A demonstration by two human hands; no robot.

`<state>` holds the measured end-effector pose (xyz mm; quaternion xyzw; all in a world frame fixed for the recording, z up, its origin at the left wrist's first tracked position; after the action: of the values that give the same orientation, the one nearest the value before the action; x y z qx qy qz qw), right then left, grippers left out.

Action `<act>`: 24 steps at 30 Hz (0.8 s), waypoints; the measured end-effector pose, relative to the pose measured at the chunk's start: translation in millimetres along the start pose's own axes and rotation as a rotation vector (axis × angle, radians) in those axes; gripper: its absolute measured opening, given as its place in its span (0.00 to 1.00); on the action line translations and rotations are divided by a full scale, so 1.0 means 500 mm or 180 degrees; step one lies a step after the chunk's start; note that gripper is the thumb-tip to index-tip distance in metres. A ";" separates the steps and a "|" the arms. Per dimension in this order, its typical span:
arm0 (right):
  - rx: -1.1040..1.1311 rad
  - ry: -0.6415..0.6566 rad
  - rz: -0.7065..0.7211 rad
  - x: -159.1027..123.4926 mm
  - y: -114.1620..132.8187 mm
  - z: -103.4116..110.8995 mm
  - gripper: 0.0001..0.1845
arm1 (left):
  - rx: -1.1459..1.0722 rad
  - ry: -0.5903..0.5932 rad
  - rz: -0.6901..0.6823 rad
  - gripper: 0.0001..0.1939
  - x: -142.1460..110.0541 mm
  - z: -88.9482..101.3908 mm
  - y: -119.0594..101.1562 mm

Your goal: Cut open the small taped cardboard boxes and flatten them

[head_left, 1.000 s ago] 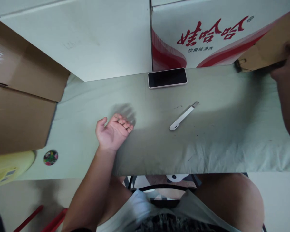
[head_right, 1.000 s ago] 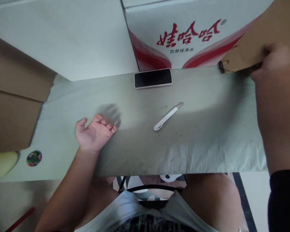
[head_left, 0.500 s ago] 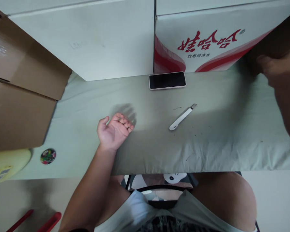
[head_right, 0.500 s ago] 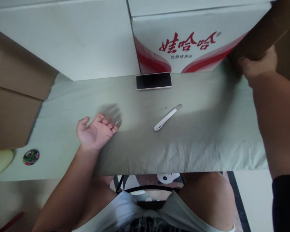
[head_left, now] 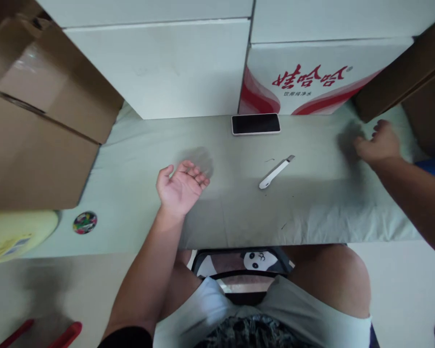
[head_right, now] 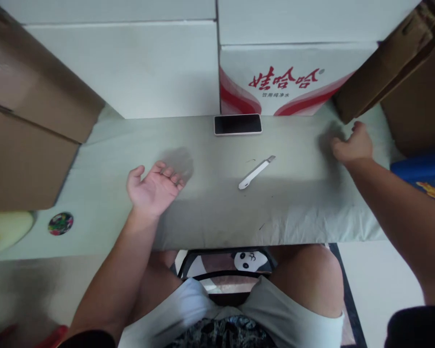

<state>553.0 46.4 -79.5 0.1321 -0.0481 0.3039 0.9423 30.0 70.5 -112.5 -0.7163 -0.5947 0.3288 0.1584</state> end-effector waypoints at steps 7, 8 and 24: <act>0.0514 0.0952 0.1731 -0.273 0.255 0.078 0.17 | -0.0435 -0.0021 -0.0479 0.29 -0.038 0.028 -0.091; 0.0635 0.1074 0.2089 -0.322 0.309 0.079 0.11 | -0.0479 -0.0082 -0.0625 0.29 -0.043 0.041 -0.112; 0.0946 0.0296 0.5355 -1.056 1.024 0.254 0.52 | -0.0235 -0.1325 -0.2699 0.22 -0.078 0.201 -0.335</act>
<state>-176.3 115.0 64.5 0.1621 -0.0511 0.9104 0.3771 -164.4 57.3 -71.5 -0.3344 -0.8651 0.3503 0.1306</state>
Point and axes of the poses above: each hand's wrist, its own x-axis towards the middle knuckle, its own z-axis out of the back of the hand, y = z × x, the point moved 6 cm from there along x, towards the middle knuckle, and after that the axes turned 15 degrees about -z, right-handed, at the moved point
